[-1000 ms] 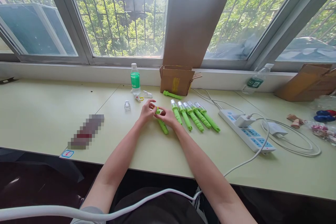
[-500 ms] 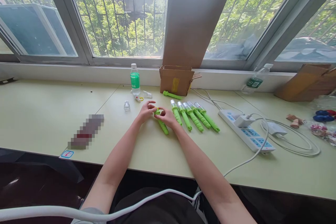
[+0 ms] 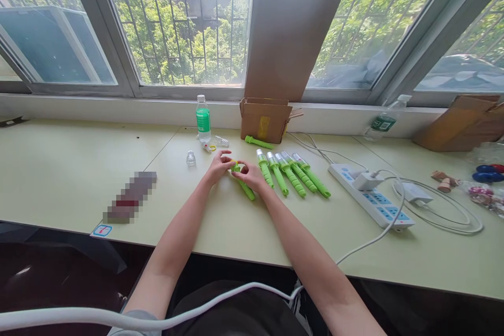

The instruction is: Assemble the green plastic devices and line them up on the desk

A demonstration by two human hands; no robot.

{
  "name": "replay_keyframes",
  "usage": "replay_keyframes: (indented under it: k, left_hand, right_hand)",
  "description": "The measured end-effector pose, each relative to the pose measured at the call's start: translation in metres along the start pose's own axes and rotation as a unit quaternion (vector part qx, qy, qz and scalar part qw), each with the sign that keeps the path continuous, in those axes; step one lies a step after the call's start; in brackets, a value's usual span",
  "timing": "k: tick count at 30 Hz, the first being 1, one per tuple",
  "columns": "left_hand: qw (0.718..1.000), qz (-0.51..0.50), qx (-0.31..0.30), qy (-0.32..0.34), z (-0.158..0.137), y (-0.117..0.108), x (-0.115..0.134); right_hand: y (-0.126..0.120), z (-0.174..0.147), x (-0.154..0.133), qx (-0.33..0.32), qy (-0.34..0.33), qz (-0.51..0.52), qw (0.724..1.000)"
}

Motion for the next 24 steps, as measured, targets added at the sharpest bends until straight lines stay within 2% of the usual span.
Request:
replay_keyframes:
  k: [9,15,24]
  left_hand:
    - [0.997,-0.005,-0.063,-0.038,-0.004,-0.003,0.001]
    - [0.995,-0.02,-0.089,-0.04,-0.004,-0.003,0.0]
    - [0.997,-0.017,-0.074,-0.028,-0.005,-0.004,0.002]
  right_hand:
    - [-0.002,-0.008,-0.015,-0.02,-0.004,-0.024,0.999]
    - [-0.002,-0.01,-0.018,-0.028,-0.003,-0.027,0.999]
    - [-0.002,-0.007,-0.014,-0.022,-0.01,-0.03,0.999]
Point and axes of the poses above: each hand's wrist, its own z-axis towards the middle knuckle, its own y-axis out of the palm, x = y × z, the point moved 6 cm from there along z, towards the middle knuckle, and after that the axes turned 6 degrees about x, right-handed, at the moved point
